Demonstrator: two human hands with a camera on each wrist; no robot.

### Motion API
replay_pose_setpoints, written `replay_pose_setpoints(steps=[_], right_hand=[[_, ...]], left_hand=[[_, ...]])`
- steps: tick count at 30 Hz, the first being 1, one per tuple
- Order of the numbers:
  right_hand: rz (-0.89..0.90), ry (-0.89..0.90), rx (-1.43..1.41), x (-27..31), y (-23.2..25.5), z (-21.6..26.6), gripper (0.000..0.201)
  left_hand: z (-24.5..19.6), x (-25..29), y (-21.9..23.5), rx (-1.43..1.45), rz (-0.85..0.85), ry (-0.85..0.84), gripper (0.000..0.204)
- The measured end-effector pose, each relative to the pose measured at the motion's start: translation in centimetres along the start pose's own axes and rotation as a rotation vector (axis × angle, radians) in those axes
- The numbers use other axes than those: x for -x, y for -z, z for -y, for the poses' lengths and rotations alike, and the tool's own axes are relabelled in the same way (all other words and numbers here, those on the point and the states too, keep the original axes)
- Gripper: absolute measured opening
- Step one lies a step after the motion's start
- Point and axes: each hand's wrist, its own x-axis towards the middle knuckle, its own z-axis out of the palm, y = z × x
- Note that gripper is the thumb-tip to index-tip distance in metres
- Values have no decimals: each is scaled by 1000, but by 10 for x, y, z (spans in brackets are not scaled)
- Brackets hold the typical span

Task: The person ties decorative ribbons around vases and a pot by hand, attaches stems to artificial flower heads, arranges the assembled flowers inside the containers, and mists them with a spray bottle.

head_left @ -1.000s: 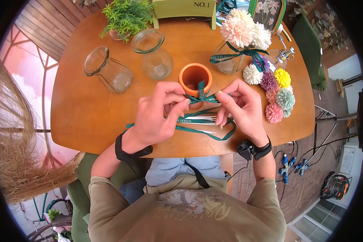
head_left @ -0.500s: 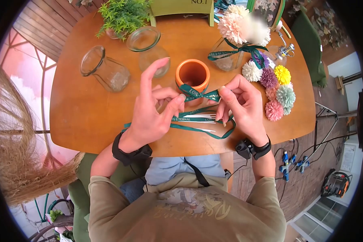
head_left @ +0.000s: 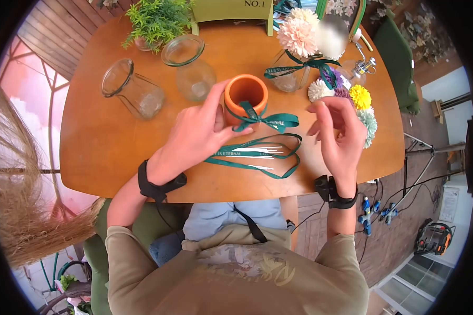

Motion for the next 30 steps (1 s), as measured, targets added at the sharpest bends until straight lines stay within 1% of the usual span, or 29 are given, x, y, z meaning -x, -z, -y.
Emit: replay_pose_setpoints(steps=[1, 2, 3, 4, 5, 6, 7, 8, 9, 10, 11, 12, 13, 14, 15, 17, 18, 20, 21, 23, 24, 25, 27, 30], right_hand=[[-23, 79, 157, 3, 9, -3, 9], [-59, 89, 208, 5, 17, -7, 6], [-59, 86, 212, 7, 26, -11, 6], [-81, 83, 350, 8, 35, -14, 6], [-102, 81, 489, 9, 43, -18, 6], [-118, 103, 592, 9, 50, -21, 11], [-116, 100, 593, 11, 55, -23, 11], [-121, 51, 734, 15, 58, -24, 16], [-123, 2, 876, 19, 63, -25, 20], [-97, -38, 948, 26, 68, -33, 30], [-93, -41, 949, 32, 69, -36, 30], [-73, -63, 1016, 38, 70, -39, 32], [-51, -90, 1081, 45, 70, -42, 35], [-8, -144, 1074, 50, 72, -46, 38], [-5, -155, 1070, 54, 73, -52, 38], [17, -130, 981, 60, 72, -63, 36], [22, -136, 978, 61, 70, -65, 36], [-9, -107, 925, 63, 67, -67, 31], [-5, -109, 924, 63, 64, -67, 31], [-51, 95, 774, 62, 55, -65, 26], [-58, 112, 760, 63, 51, -65, 25], [-54, 70, 710, 65, 47, -67, 25], [-59, 175, 732, 66, 43, -75, 25], [-66, 130, 759, 67, 38, -77, 24]], left_hand=[[5, -3, 0, 25, -9, -59, 73], [7, -7, 1, 31, -6, -60, 73], [9, -10, 5, 56, 36, -19, 74], [9, -13, 7, 79, 78, 23, 75], [7, -16, 10, 82, 79, 24, 75], [2, -18, 14, 127, 111, 102, 77], [0, -20, 15, 172, 142, 181, 79], [0, -20, 13, 180, 122, 201, 83], [0, -16, 11, 183, 124, 207, 83], [1, -10, 10, 101, 84, 194, 81], [1, -4, 8, 17, 45, 178, 80], [1, 3, 7, 18, 50, 179, 80], [1, 14, 6, -61, 12, 158, 73], [2, 24, 3, -141, -24, 137, 66], [2, 33, -2, -144, -14, 139, 66], [3, 47, -13, -180, 46, -113, 49], [1, 50, -19, -180, 51, -107, 49], [-7, 52, -30, -295, 82, -305, 26], [-8, 53, -32, -295, 83, -301, 26], [-9, 52, -36, -298, 215, -304, 13], [-9, 52, -37, -295, 220, -306, 13], [-9, 53, -38, -303, 224, -314, 13], [-8, 53, -38, -315, 232, -318, 13], [-7, 56, -34, -354, 285, -333, 11]])
